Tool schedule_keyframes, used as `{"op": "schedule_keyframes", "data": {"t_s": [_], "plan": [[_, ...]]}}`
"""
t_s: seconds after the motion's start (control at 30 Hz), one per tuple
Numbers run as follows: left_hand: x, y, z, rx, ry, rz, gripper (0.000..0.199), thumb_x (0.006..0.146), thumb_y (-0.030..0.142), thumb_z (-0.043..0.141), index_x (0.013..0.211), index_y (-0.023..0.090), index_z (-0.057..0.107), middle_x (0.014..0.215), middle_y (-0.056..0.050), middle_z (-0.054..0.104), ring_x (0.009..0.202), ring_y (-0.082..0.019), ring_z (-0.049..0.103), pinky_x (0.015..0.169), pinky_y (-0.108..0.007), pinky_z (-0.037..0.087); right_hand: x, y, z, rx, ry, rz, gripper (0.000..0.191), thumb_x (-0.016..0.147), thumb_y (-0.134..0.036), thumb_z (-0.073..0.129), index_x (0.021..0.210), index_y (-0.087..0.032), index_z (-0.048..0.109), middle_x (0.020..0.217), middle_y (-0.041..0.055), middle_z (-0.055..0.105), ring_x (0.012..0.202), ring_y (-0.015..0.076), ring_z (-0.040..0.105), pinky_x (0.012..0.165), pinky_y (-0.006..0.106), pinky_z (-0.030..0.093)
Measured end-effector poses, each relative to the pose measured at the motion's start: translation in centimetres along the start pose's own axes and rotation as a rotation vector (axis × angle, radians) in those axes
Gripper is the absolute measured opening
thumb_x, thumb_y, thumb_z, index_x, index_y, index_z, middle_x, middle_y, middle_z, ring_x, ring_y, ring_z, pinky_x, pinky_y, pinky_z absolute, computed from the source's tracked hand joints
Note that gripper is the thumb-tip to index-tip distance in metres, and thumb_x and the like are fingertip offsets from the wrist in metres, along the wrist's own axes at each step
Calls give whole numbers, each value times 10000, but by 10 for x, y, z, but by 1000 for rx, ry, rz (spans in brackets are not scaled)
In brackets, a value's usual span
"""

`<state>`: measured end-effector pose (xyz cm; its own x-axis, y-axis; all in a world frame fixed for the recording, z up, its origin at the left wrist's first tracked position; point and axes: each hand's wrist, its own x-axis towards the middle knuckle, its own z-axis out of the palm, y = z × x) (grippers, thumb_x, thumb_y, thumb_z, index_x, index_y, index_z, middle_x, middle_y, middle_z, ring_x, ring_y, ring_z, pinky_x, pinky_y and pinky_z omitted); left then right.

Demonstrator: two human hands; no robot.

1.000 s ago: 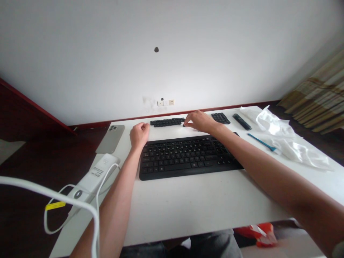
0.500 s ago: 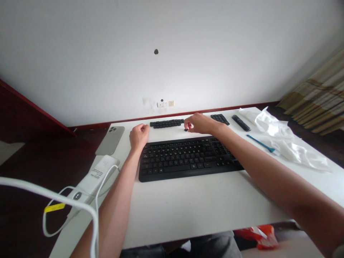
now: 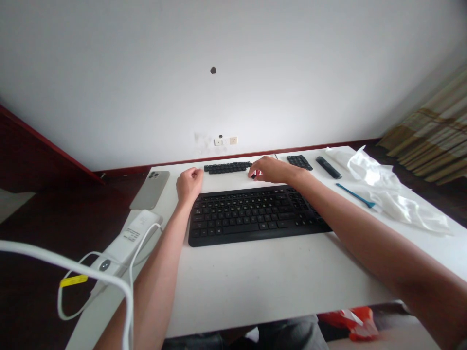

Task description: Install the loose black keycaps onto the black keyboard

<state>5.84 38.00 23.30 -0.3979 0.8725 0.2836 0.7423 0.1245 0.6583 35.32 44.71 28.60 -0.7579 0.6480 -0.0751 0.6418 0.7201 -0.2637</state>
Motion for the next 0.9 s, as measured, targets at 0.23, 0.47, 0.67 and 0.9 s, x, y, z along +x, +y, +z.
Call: {"op": "schedule_keyframes", "data": {"t_s": [0.23,0.47,0.67,0.9], "plan": [[0,1,0,-3,2,13,317,878,388,526,613,220,482,624,2,534,634,-161,433,624,-286,260,-13,-5,-31,145,-78,147,208,806,-229,735,990,-226,833,977,51,820,931,231,754,822,329,564],[0,2,0,-8,3,-7,330,878,391,526,599,223,472,609,0,520,635,-166,435,620,-287,267,-32,-16,-51,280,-387,76,281,767,-398,814,1013,-264,825,967,32,826,933,261,759,765,333,546],[1,0,1,-6,5,0,318,872,383,525,604,220,473,615,2,518,635,-161,430,626,-286,272,-32,-24,-42,242,-544,107,277,718,-347,846,972,-242,819,960,38,825,875,251,762,713,331,546],[0,0,1,-14,10,19,322,875,382,518,606,216,455,617,9,496,638,-155,419,629,-285,270,-31,-31,-37,168,-568,149,228,715,-304,856,938,-265,830,929,17,824,861,254,763,702,327,541]]}}
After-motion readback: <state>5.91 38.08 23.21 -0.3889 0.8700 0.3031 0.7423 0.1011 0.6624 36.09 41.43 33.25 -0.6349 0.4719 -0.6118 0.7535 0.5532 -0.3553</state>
